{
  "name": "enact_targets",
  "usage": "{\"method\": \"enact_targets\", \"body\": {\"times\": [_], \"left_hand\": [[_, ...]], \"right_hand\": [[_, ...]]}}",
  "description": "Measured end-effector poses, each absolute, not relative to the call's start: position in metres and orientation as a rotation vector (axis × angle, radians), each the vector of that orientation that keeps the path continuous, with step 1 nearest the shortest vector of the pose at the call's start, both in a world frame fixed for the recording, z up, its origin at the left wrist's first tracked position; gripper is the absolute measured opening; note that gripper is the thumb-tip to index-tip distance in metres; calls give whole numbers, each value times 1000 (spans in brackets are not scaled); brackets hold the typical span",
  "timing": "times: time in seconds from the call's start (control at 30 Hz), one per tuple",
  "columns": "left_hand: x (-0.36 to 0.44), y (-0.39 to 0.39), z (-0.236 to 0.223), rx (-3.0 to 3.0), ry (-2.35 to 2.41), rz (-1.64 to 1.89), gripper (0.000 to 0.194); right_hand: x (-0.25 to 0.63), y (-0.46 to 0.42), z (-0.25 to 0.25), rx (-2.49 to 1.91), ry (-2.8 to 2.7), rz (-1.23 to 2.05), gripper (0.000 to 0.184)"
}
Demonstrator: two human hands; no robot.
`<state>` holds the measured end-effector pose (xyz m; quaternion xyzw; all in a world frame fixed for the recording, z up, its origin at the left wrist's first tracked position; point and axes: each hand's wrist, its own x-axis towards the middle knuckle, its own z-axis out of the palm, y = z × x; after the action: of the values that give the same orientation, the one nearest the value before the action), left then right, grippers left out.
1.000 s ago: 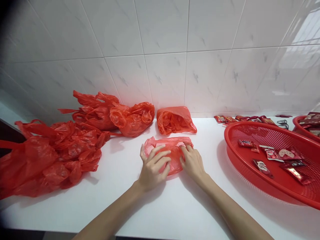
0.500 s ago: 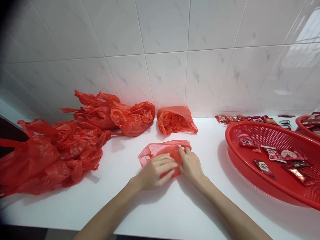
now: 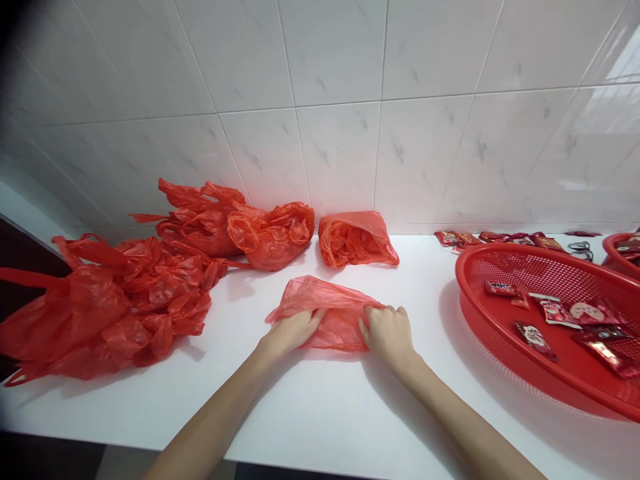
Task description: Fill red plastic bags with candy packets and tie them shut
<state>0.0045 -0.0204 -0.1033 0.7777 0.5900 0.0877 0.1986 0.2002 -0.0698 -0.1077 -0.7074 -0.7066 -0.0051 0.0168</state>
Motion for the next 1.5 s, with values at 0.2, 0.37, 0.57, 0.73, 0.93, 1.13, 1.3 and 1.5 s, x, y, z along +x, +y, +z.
{"method": "enact_targets", "body": {"times": [0.2, 0.37, 0.57, 0.73, 0.93, 1.13, 1.3, 1.5], "left_hand": [[-1, -25, -104, 2136, 1563, 25, 22], [-7, -22, -104, 2176, 1472, -48, 30], [-12, -15, -106, 2308, 1289, -43, 37], [-10, -18, -103, 2374, 1105, -76, 77], [-12, -19, -94, 2266, 1184, -267, 92], [-18, -14, -90, 2251, 1274, -138, 60], [-8, -13, -103, 2311, 1207, 283, 30], [1, -19, -109, 2319, 1224, 127, 29]], "right_hand": [[212, -66, -106, -2294, -2148, -89, 17], [228, -66, -110, -2046, -2210, 0, 29], [248, -57, -119, -1564, -2144, -83, 41], [242, -58, -119, -1561, -2246, -15, 54], [229, -59, -119, -1790, -2322, 22, 21], [226, -62, -116, -1831, -2436, 80, 27], [228, -65, -114, -1847, -2467, 171, 37], [234, -63, -116, -1822, -2376, 282, 30]]}}
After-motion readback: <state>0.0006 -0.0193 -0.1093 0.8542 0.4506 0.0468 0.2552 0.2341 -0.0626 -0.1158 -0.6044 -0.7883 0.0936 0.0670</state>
